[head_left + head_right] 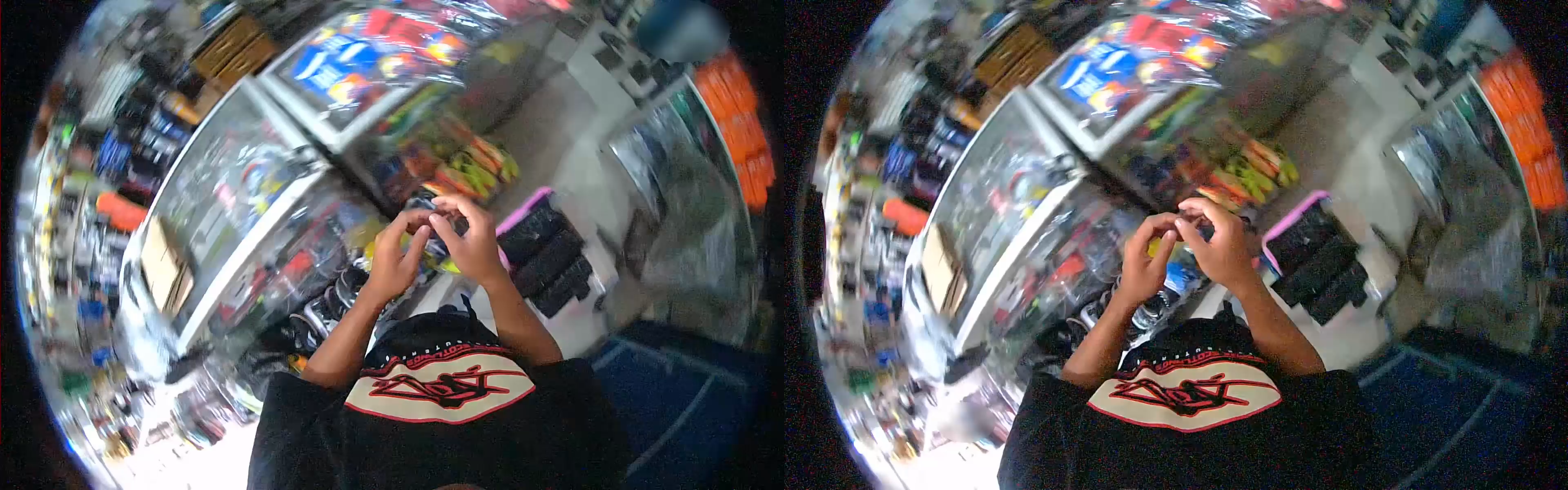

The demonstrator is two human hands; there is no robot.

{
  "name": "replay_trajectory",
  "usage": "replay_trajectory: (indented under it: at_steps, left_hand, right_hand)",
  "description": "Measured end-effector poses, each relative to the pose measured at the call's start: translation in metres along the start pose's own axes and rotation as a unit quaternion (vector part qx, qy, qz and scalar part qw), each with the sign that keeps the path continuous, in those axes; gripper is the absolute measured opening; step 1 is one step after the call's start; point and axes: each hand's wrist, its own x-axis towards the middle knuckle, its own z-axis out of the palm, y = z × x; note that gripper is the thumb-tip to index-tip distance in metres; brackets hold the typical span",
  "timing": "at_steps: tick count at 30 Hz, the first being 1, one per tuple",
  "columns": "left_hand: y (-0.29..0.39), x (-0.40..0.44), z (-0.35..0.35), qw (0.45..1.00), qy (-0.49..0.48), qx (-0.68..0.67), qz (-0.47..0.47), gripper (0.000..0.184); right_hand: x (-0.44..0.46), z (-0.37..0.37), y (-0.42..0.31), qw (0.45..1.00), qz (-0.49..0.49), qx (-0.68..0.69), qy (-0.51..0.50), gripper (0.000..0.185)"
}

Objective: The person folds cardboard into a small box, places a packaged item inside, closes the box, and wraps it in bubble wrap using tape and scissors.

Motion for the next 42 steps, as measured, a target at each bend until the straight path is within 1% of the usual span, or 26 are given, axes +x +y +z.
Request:
replay_trajectory:
  at_steps: [1, 3, 5, 7, 11, 13, 15, 16, 17, 19, 20, 21, 23, 24, 25, 27, 29, 31, 32, 34, 38, 40, 41, 42]
  left_hand:
    - [0.008, -0.008, -0.024, 1.0, 0.03, 0.007, 0.004, 0.024]
    - [0.03, -0.027, -0.077, 0.994, 0.084, 0.057, -0.04, 0.023]
    - [0.033, -0.05, -0.122, 0.987, 0.143, 0.066, -0.043, 0.022]
    - [0.03, -0.073, -0.166, 0.974, 0.198, 0.104, -0.044, 0.022]
    - [0.031, -0.118, -0.241, 0.953, 0.275, 0.107, -0.071, 0.023]
    - [0.037, -0.139, -0.276, 0.937, 0.305, 0.158, -0.061, 0.02]
    - [0.039, -0.157, -0.313, 0.915, 0.341, 0.211, -0.038, 0.019]
    - [0.044, -0.163, -0.33, 0.894, 0.379, 0.239, -0.029, 0.021]
    - [0.03, -0.175, -0.354, 0.874, 0.39, 0.289, -0.003, 0.027]
    - [0.032, -0.186, -0.39, 0.812, 0.442, 0.379, -0.046, 0.034]
    - [0.022, -0.194, -0.411, 0.798, 0.433, 0.415, -0.059, 0.05]
    - [0.026, -0.194, -0.424, 0.797, 0.433, 0.416, -0.057, 0.05]
    - [0.034, -0.192, -0.443, 0.742, 0.418, 0.519, -0.077, 0.065]
    - [0.028, -0.191, -0.455, 0.744, 0.401, 0.529, -0.08, 0.082]
    - [0.023, -0.191, -0.462, 0.745, 0.402, 0.527, -0.078, 0.082]
    - [0.017, -0.188, -0.471, 0.743, 0.365, 0.552, -0.095, 0.085]
    - [0.006, -0.186, -0.474, 0.744, 0.361, 0.554, -0.099, 0.082]
    - [-0.001, -0.184, -0.472, 0.752, 0.349, 0.547, -0.119, 0.071]
    - [-0.003, -0.184, -0.471, 0.753, 0.348, 0.546, -0.119, 0.071]
    - [-0.005, -0.183, -0.468, 0.729, 0.372, 0.565, -0.104, 0.055]
    - [-0.003, -0.183, -0.464, 0.722, 0.38, 0.57, -0.095, 0.048]
    - [-0.004, -0.182, -0.461, 0.73, 0.403, 0.548, -0.06, 0.045]
    - [-0.002, -0.182, -0.457, 0.729, 0.404, 0.55, -0.06, 0.045]
    - [0.003, -0.181, -0.45, 0.74, 0.408, 0.532, -0.048, 0.045]
  right_hand:
    - [0.007, 0.024, -0.009, 1.0, -0.015, 0.005, -0.026, 0.028]
    - [0.017, 0.076, -0.027, 0.994, -0.059, 0.043, -0.078, 0.026]
    - [0.021, 0.121, -0.045, 0.987, -0.057, 0.048, -0.14, 0.025]
    - [0.024, 0.167, -0.062, 0.977, -0.055, 0.073, -0.194, 0.024]
    - [0.02, 0.248, -0.085, 0.953, -0.051, 0.116, -0.277, 0.025]
    - [0.019, 0.286, -0.093, 0.943, -0.066, 0.116, -0.304, 0.025]
    - [0.019, 0.321, -0.107, 0.942, -0.075, 0.071, -0.32, 0.026]
    - [0.02, 0.343, -0.105, 0.934, -0.054, 0.112, -0.336, 0.029]
    - [0.021, 0.363, -0.106, 0.93, -0.058, 0.115, -0.343, 0.029]
    - [0.024, 0.402, -0.112, 0.929, -0.103, 0.095, -0.343, 0.032]
    - [0.023, 0.419, -0.114, 0.931, -0.093, 0.087, -0.342, 0.037]
    - [0.023, 0.435, -0.118, 0.931, -0.096, 0.089, -0.341, 0.037]
    - [0.021, 0.463, -0.123, 0.936, -0.071, 0.08, -0.336, 0.042]
    - [0.02, 0.475, -0.123, 0.936, -0.061, 0.077, -0.339, 0.047]
    - [0.02, 0.484, -0.123, 0.936, -0.062, 0.075, -0.338, 0.047]
    - [0.018, 0.497, -0.124, 0.942, -0.047, 0.032, -0.33, 0.049]
    - [0.017, 0.504, -0.125, 0.945, -0.047, 0.016, -0.322, 0.049]
    - [0.018, 0.504, -0.134, 0.939, -0.032, 0.03, -0.342, 0.048]
    - [0.017, 0.505, -0.132, 0.939, -0.03, 0.028, -0.341, 0.048]
    - [0.018, 0.508, -0.127, 0.941, -0.031, 0.042, -0.335, 0.052]
    - [0.016, 0.514, -0.125, 0.941, -0.039, 0.083, -0.325, 0.057]
    - [0.013, 0.516, -0.127, 0.933, -0.009, 0.186, -0.309, 0.06]
    - [0.014, 0.515, -0.128, 0.932, -0.01, 0.187, -0.31, 0.06]
    - [0.015, 0.514, -0.131, 0.903, 0.026, 0.265, -0.338, 0.061]
